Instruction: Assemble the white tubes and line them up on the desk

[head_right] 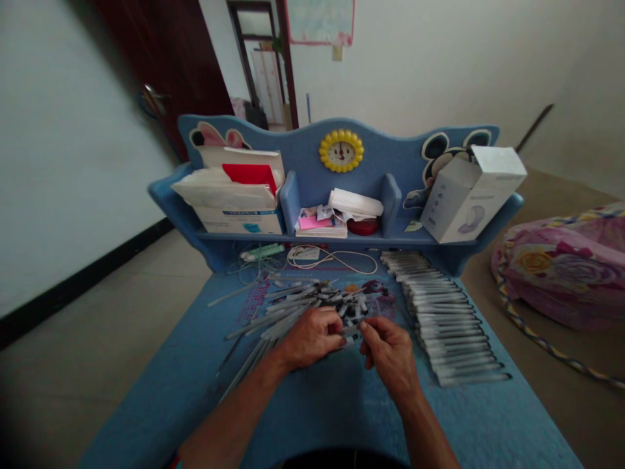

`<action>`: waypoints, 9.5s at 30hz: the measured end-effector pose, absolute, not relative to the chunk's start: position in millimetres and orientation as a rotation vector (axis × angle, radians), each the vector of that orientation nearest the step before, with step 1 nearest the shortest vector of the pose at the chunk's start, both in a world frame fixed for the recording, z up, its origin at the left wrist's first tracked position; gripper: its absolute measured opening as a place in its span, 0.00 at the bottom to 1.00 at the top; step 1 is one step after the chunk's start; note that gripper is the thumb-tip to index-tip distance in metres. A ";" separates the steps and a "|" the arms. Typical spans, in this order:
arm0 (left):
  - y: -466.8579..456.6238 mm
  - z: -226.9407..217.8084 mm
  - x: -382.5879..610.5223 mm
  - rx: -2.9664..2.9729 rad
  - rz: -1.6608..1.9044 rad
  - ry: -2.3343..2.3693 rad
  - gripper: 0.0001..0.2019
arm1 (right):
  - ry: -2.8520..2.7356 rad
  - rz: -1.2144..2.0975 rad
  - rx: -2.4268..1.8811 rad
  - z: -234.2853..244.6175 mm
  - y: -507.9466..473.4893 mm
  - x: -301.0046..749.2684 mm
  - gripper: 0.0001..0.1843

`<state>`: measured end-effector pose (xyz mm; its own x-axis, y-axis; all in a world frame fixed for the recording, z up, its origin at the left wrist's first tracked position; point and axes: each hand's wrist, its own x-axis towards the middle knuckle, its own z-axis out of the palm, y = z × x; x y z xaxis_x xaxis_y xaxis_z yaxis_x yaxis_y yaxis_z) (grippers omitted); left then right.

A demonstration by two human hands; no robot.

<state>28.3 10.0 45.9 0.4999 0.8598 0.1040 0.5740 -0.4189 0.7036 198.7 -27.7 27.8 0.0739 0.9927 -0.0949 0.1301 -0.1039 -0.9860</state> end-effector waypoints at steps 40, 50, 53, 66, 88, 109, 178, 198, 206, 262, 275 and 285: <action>33.5 42.2 7.0 0.863 1.347 1.083 0.12 | -1.830 0.900 -1.697 -12.6 -45.7 201.0 0.12; 34.6 43.3 7.9 0.844 1.362 1.096 0.12 | -1.883 0.757 -1.797 -13.7 -35.5 207.0 0.14; 35.0 42.3 8.3 0.842 1.362 1.091 0.11 | -1.934 0.690 -1.811 -11.2 -29.9 207.8 0.14; 34.5 40.2 8.9 0.843 1.366 1.088 0.11 | -2.476 0.417 -1.761 2.3 -11.1 189.8 0.13; 27.7 38.0 17.8 0.903 1.380 0.998 0.09 | -1.405 1.072 -1.359 8.0 -36.3 166.9 0.09; 24.9 42.0 13.9 0.883 1.200 0.852 0.07 | -1.421 0.679 -1.268 3.7 -44.0 157.0 0.09; 25.1 45.8 19.9 1.024 0.830 0.984 0.15 | -2.515 -0.426 -1.839 53.4 60.3 353.3 0.13; 33.6 29.0 13.4 1.834 0.856 1.561 0.10 | -2.594 -0.473 -1.904 44.4 69.8 361.0 0.12; 32.8 27.7 14.2 1.861 0.901 1.558 0.09 | -2.801 0.061 -1.495 37.5 25.6 238.5 0.11; 12.4 8.9 45.2 2.482 0.334 1.513 0.09 | -0.490 1.443 -1.008 -17.4 -40.1 225.0 0.16; 16.5 10.4 53.8 2.078 0.624 1.451 0.04 | -0.558 1.409 -0.960 -20.6 -45.2 222.2 0.14; 24.6 13.9 46.8 0.981 0.979 1.073 0.13 | -0.733 1.155 -1.054 4.7 -53.7 213.7 0.14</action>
<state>46.8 24.6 13.9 0.1893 0.9538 -0.2332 -0.1447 0.2620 0.9542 213.7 -53.7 4.7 0.2749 0.9601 -0.0521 -0.3616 0.0530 -0.9308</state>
